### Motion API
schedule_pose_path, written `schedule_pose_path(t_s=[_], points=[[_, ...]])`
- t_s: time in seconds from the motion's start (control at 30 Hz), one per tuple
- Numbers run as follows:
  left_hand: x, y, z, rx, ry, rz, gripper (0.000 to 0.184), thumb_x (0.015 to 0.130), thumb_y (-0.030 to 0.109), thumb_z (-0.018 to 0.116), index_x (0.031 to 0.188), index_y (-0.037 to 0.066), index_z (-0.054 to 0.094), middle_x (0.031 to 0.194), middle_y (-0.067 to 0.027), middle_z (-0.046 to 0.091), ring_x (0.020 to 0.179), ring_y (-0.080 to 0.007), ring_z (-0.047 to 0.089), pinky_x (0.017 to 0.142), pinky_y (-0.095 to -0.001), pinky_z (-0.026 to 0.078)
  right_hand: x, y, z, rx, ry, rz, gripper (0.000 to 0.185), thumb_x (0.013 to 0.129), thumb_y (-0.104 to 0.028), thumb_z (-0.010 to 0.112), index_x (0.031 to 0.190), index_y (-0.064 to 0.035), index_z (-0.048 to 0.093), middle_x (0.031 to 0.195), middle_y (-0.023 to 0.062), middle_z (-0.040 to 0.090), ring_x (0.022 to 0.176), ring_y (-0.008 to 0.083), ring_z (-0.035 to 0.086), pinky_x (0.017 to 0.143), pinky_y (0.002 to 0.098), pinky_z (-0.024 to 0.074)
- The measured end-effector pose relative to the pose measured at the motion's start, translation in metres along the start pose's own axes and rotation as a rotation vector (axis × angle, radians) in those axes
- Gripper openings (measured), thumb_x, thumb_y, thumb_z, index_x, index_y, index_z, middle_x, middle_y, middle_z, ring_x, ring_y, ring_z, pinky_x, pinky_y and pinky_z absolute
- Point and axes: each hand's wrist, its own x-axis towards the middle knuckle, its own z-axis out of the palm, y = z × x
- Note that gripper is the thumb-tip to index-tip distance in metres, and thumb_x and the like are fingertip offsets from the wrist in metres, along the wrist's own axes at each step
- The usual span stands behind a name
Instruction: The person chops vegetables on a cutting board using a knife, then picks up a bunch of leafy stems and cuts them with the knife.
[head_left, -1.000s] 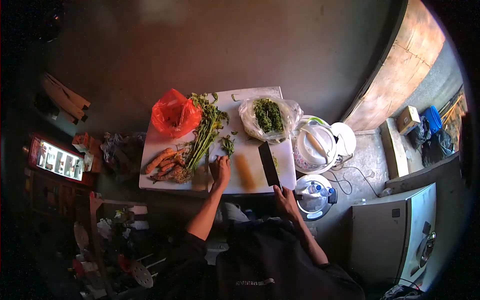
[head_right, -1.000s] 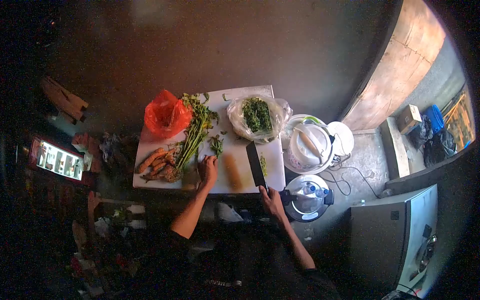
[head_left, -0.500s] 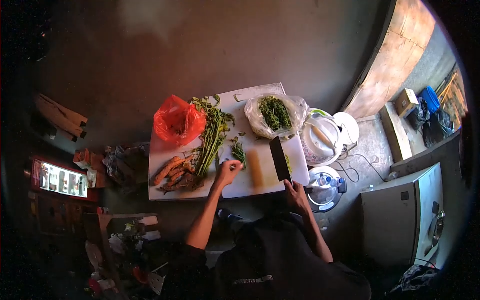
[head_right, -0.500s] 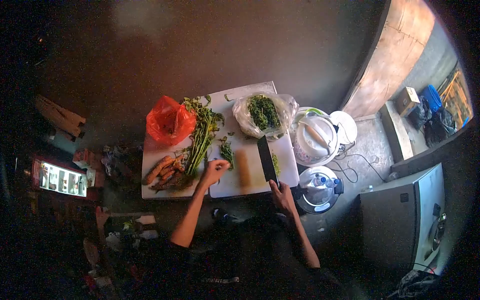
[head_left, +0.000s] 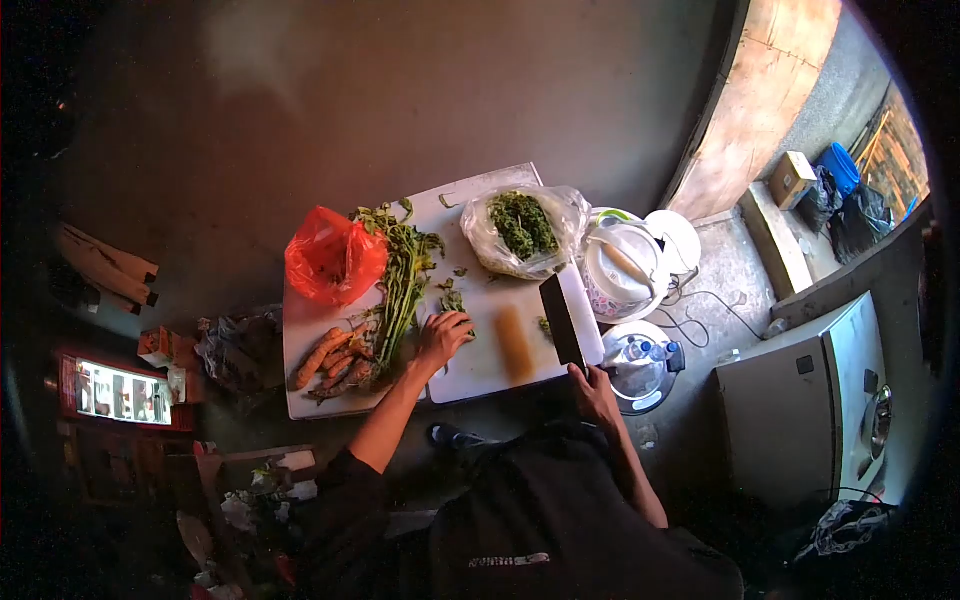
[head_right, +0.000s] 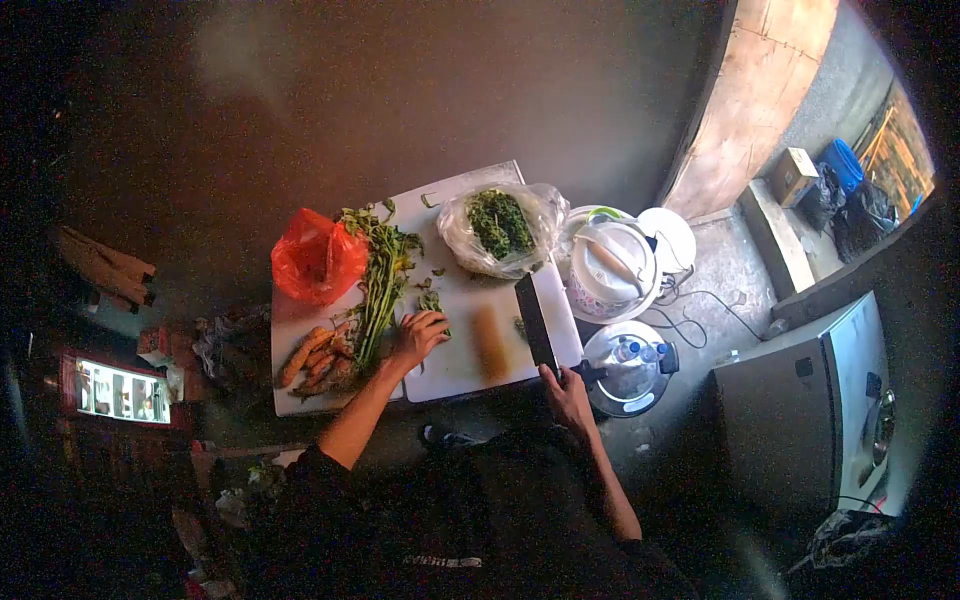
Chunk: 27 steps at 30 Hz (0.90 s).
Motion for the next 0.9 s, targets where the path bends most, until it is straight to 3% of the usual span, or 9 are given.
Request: schedule_pose_path(t_s=[0.2,0.4,0.5,0.83,0.9], points=[[-0.004,0.006,0.016,0.006,0.152,-0.068,0.020,0.072,0.010,0.077,0.092,0.011,0.073,0.089,-0.0012,0.064,0.089,-0.0223,0.060,0.073,-0.0386,0.043,0.001,0.004,-0.023,-0.076,-0.015,-0.064,0.055,0.093,-0.049,0.058,0.082,0.0040,0.057,0.057,0.0029,0.042,0.054,0.0128,0.039,0.049,0.0348,0.0323],[-0.014,0.011,0.040,0.045,0.329,-0.156,0.018,0.074,0.010,0.076,0.091,0.011,0.072,0.087,-0.0021,0.065,0.085,-0.0226,0.061,0.074,-0.0381,0.043,0.006,0.005,-0.032,-0.117,-0.036,-0.081,0.056,0.093,-0.050,0.057,0.083,0.0049,0.056,0.058,0.0044,0.043,0.056,0.0136,0.040,0.051,0.0346,0.0339],[-0.019,0.015,0.035,0.083,0.227,-0.179,0.020,0.075,0.009,0.075,0.094,0.012,0.072,0.089,-0.0021,0.065,0.086,-0.0227,0.061,0.075,-0.0389,0.043,0.001,-0.003,-0.028,-0.119,-0.013,-0.128,0.048,0.096,-0.043,0.054,0.081,0.0022,0.055,0.058,0.0016,0.043,0.057,0.0107,0.039,0.051,0.0332,0.0305],[-0.018,0.020,0.036,0.160,0.186,-0.196,0.013,0.079,0.014,0.072,0.092,0.011,0.071,0.091,-0.0026,0.062,0.091,-0.0229,0.059,0.078,-0.0404,0.041,-0.022,-0.024,-0.016,0.000,-0.058,-0.086,0.046,0.096,-0.042,0.054,0.084,0.0017,0.056,0.060,0.0007,0.044,0.058,0.0099,0.039,0.052,0.0321,0.0311],[-0.015,0.019,0.034,0.163,0.196,-0.119,0.011,0.082,0.015,0.069,0.091,0.010,0.069,0.092,-0.0037,0.062,0.092,-0.0225,0.059,0.081,-0.0406,0.041,-0.018,-0.009,-0.011,0.018,-0.013,-0.120,0.047,0.095,-0.043,0.058,0.091,0.0035,0.061,0.061,0.0047,0.046,0.060,0.0113,0.042,0.054,0.0336,0.0368]])
